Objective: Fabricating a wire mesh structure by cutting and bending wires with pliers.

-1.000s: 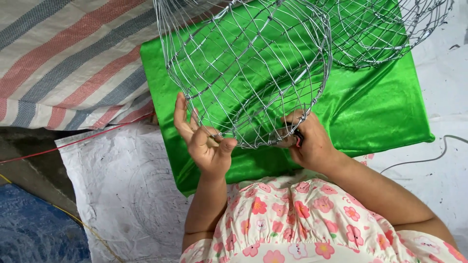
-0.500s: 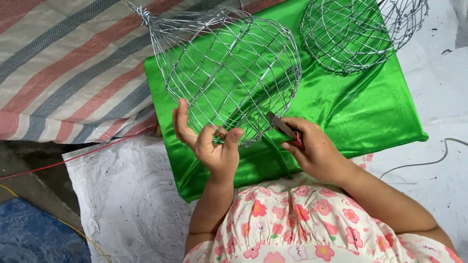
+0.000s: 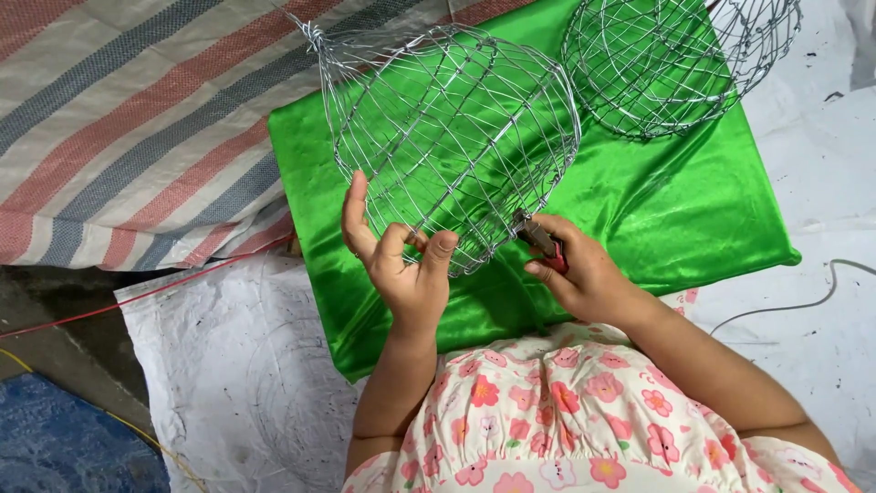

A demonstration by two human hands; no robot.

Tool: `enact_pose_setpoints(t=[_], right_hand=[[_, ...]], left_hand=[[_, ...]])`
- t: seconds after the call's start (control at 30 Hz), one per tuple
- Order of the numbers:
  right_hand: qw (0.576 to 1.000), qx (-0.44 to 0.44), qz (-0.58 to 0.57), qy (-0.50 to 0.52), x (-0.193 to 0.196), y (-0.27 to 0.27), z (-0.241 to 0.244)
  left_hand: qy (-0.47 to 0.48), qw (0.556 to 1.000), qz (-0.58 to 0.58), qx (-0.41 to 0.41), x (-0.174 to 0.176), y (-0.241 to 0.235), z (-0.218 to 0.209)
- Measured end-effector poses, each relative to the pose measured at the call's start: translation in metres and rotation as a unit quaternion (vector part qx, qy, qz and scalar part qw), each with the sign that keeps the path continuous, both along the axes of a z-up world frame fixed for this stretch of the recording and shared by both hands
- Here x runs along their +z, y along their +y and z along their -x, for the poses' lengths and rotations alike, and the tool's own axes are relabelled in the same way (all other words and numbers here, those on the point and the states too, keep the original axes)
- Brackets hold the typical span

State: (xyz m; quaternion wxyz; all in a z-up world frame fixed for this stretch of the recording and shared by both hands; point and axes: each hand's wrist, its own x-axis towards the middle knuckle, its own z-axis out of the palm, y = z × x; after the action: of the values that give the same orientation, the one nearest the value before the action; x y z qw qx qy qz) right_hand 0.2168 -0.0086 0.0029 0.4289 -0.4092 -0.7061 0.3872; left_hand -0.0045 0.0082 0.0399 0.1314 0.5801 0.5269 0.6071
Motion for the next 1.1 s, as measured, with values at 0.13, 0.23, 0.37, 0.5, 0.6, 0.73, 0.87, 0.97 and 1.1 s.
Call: enact_pose_setpoints(t=[0.13,0.23,0.37,0.5,0.6,0.73,0.87,0.97,1.1], right_hand=[[0.999,0.017,-0.014,0.044,-0.007,0.004,0.006],[0.997,0.029,-0.01,0.065,-0.01,0.005,0.007],[0.997,0.031,-0.009,0.065,-0.013,0.006,0.008],[0.997,0.036,-0.004,0.074,-0.016,0.006,0.01],[0.997,0.039,-0.004,0.071,-0.02,0.006,0.01],[0.997,0.042,0.018,0.063,-0.026,0.007,0.005],[0.997,0.033,0.02,0.069,-0.023,0.009,0.008],[0.996,0.031,0.014,0.088,-0.014,0.013,0.009],[0.995,0.044,0.02,0.093,0.002,0.015,0.001]], left_hand=[[-0.01,1.0,0.016,0.001,-0.006,-0.002,0.002],[-0.006,1.0,0.025,0.004,-0.01,-0.002,0.004],[0.003,1.0,0.023,0.004,-0.011,-0.001,0.006],[0.009,1.0,0.021,0.001,-0.01,-0.001,0.006],[0.01,1.0,0.02,0.002,-0.011,-0.002,0.008],[0.012,1.0,0.021,0.005,-0.015,-0.003,0.008],[0.024,1.0,0.018,0.009,0.003,0.0,0.0],[0.033,0.999,0.023,0.001,0.02,0.001,-0.005],[0.069,0.997,0.029,-0.033,0.033,0.0,-0.008]])
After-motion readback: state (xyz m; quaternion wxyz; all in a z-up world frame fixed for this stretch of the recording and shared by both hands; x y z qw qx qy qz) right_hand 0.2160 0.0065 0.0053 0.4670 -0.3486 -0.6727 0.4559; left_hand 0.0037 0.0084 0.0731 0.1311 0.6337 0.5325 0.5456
